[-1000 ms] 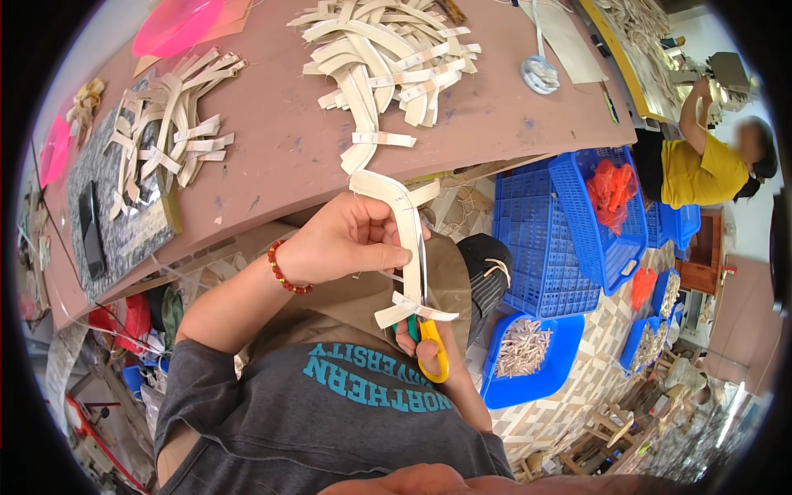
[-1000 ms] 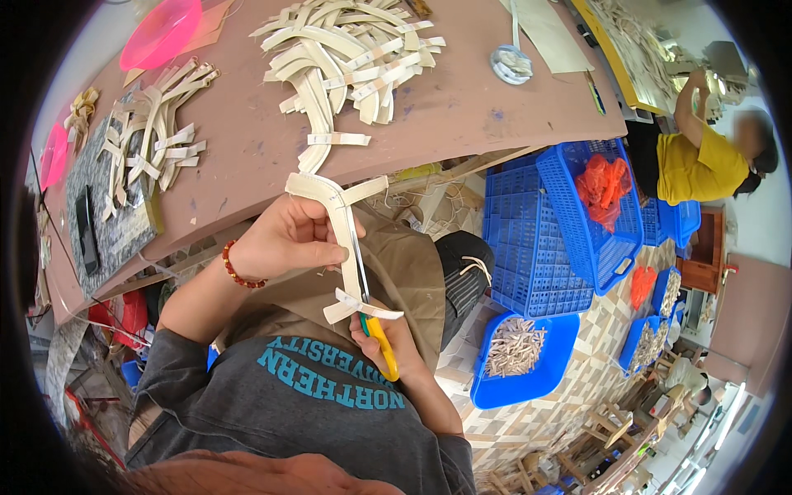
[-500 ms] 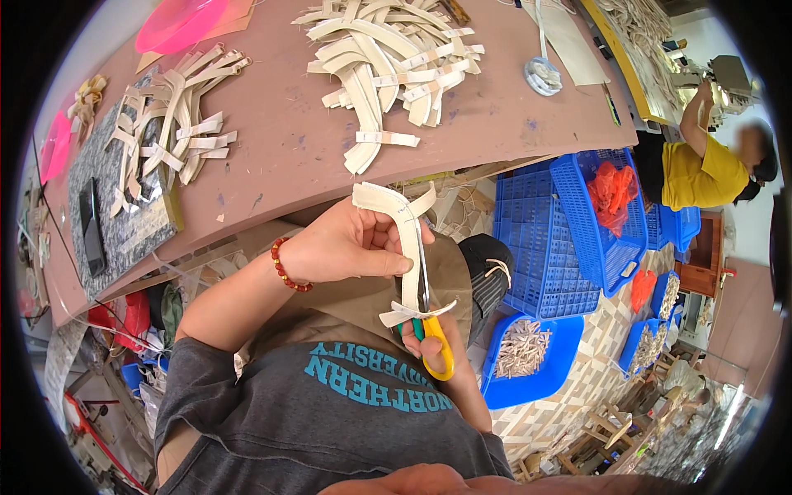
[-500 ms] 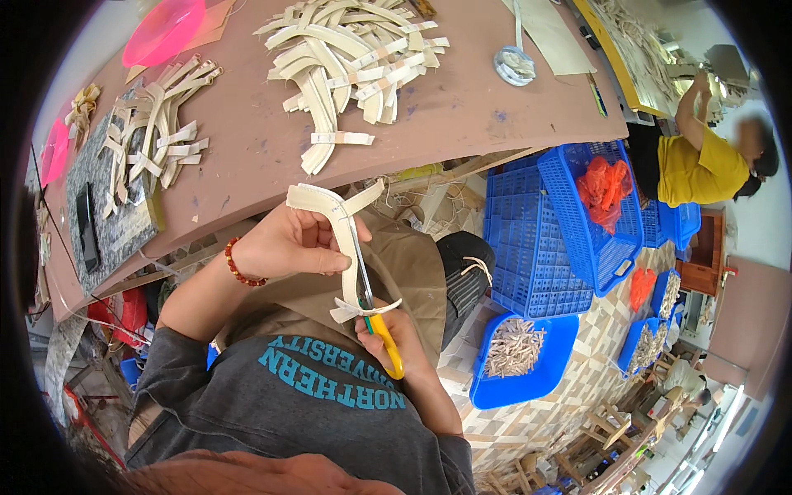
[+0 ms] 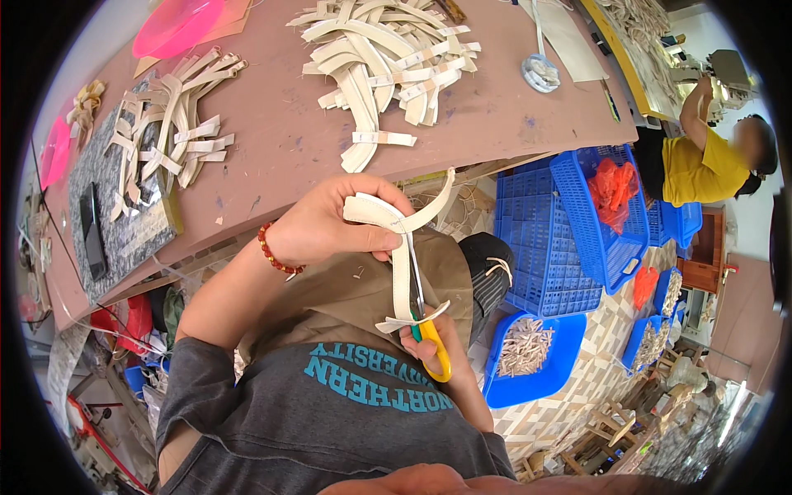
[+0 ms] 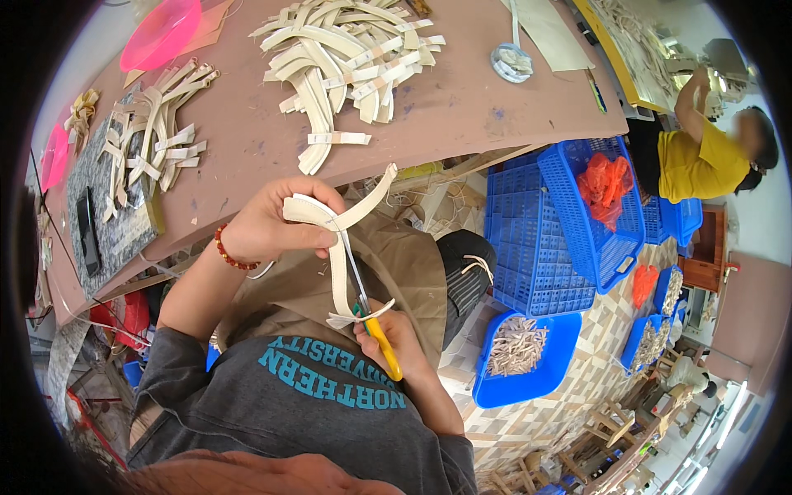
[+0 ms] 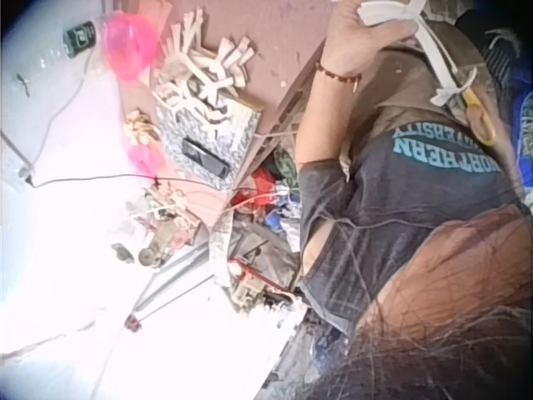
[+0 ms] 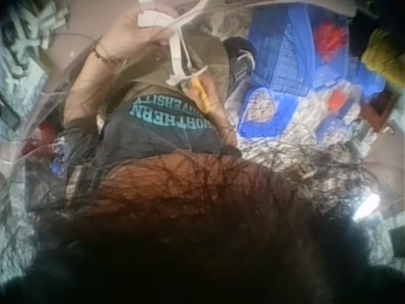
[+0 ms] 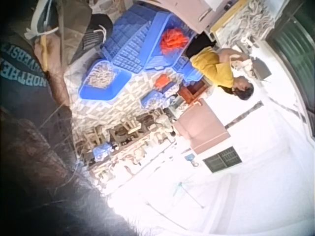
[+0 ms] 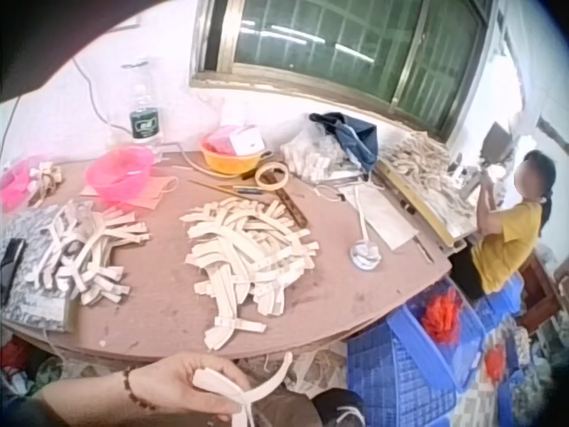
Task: The person uses yellow-handled scissors to cut long strips of beige fabric into smaller pieces. They hold the fabric in their left hand and cut it repeatedly, dropping the finished pieces onto a pile on the table.
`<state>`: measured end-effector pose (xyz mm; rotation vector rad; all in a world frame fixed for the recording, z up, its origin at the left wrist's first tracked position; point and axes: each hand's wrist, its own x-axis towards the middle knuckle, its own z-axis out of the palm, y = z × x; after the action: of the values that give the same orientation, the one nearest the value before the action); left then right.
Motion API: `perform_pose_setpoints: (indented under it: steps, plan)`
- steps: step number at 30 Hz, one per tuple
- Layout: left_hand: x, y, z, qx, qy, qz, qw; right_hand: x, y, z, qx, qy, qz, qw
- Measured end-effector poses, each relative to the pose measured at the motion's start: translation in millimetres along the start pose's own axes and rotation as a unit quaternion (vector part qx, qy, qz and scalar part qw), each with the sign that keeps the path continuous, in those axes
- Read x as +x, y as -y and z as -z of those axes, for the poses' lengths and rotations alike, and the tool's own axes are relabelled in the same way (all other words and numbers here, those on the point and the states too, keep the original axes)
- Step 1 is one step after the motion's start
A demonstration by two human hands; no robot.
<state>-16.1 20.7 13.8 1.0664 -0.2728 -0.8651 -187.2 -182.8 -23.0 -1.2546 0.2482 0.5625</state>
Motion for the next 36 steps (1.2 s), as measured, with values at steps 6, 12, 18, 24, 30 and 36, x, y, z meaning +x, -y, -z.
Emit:
perform_pose_setpoints:
  steps: [6, 12, 18, 24, 30, 36]
  plan:
    - [12, -15, 9, 0.108, 0.062, -0.035, 0.992, 0, -6, 3, -0.067, 0.0, 0.02, 0.998]
    - [17, -8, 19, 0.278, 0.105, -0.2, 0.934, 1, -4, 3, -0.122, -0.016, 0.02, 0.992]
    - [12, -10, 11, 0.227, 0.098, -0.14, 0.959, 2, -7, 5, -0.185, 0.008, 0.08, 0.979]
    - [12, -13, 10, 0.254, 0.108, -0.135, 0.952, -1, 8, 4, -0.306, -0.043, 0.029, 0.951]
    - [11, -22, 7, 0.267, 0.126, -0.11, 0.949, -1, 31, -1, -0.391, -0.058, 0.028, 0.918]
    - [13, -26, 9, 0.307, 0.164, -0.128, 0.929, -4, 38, -3, -0.422, -0.073, 0.034, 0.903]
